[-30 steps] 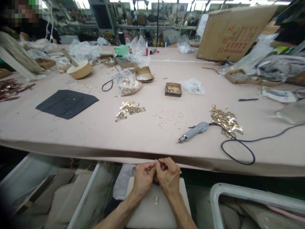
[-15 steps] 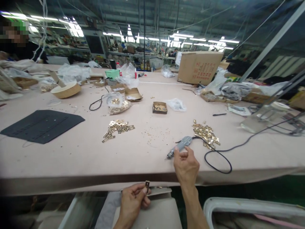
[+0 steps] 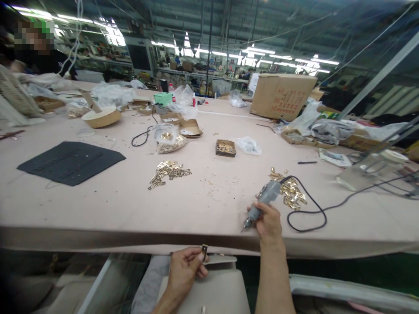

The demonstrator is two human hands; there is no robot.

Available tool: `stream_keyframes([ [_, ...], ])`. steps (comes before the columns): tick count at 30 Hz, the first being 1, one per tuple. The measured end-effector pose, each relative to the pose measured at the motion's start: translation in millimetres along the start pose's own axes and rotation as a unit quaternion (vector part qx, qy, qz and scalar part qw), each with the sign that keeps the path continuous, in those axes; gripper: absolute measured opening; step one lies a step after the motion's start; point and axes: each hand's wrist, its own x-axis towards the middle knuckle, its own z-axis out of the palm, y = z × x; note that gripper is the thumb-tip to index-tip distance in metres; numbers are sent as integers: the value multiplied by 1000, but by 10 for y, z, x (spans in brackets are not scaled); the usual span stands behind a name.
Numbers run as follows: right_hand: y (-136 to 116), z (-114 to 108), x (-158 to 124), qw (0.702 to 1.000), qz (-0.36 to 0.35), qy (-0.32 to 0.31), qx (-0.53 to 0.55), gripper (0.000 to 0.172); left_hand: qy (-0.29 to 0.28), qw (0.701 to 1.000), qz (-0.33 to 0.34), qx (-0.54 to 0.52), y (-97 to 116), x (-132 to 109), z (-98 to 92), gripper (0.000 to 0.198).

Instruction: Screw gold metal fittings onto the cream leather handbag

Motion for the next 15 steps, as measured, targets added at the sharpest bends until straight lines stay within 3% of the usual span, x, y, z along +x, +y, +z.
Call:
stream_keyframes([
  [3,-81,-21,-82,963,73,-116,230,49,-8,1000,-4,-5,3,9,5,48],
  [6,-101,36,-132,915,136,-156,347,42,0,1000,-9,-7,20,12,16,47],
  [9,-60,171,-151,893,141,-150,399,32,3,1000,-14,1,43,2,17,46],
  [15,-79,422,3,905,85,-74,411,28,-1,1000,-11,-1,40,-31,-10,45],
])
